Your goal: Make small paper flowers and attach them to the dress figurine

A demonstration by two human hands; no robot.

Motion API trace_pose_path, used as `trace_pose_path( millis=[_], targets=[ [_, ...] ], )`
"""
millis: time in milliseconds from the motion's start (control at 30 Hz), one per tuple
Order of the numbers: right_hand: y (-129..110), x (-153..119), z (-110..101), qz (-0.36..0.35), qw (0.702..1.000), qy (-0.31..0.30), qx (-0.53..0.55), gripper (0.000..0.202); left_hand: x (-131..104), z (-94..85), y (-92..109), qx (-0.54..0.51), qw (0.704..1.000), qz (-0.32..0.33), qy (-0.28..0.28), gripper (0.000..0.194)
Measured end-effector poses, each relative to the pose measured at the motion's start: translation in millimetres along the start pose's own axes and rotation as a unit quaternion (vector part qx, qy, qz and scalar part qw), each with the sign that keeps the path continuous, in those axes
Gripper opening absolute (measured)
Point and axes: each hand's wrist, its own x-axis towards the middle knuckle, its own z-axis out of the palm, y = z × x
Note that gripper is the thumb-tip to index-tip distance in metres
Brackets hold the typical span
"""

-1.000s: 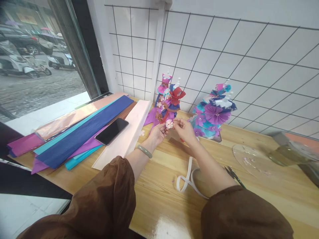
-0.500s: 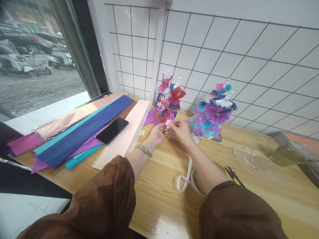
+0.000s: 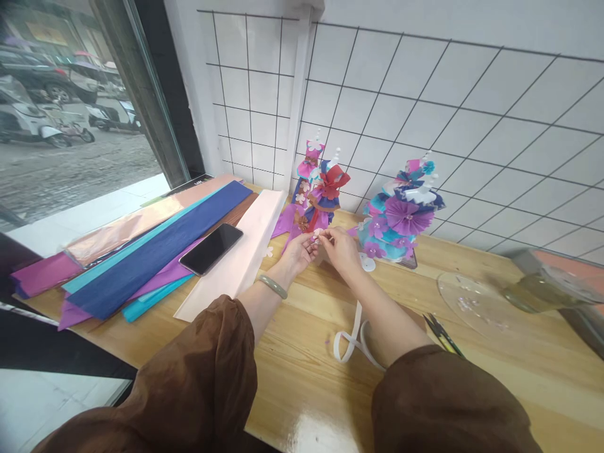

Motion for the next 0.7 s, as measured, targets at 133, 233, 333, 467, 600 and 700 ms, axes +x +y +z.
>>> trace_pose_path(
  millis=[133,233,333,467,600,700],
  targets=[
    [-0.5,-0.9,-2.2,-0.027,0.999,-0.016,-0.011,0.024,1.3,-0.2,-1.7,0.003,1.000,0.011,0.002,0.011],
    [-4.3,-3.7,-5.2,-0.047,0.999,-0.027,0.005,0.028,2.1,0.1,-1.8,0.002,1.000,0.014,0.008,0.007],
    [-12.1,-7.1,-9.8,-0.028,0.997,-0.031,0.059,0.034,1.9,1.1,-1.3,0.003,1.000,0.013,0.011,0.007],
    [-22.5,-10.4,-17.0,0.072,0.986,-0.038,0.147,0.039,1.5,2.0,-1.1,0.002,1.000,0.010,0.017,0.009],
    [-21.6,-11.8,-20.1,0.100,0.976,-0.029,0.194,0.041,0.5,2.1,1.1,-0.002,1.000,0.002,0.017,0.007],
    [-20.0,-12.7,-22.8,0.112,0.969,0.009,0.220,0.038,-0.6,2.3,4.0,-0.003,1.000,-0.013,0.016,0.005]
  ],
)
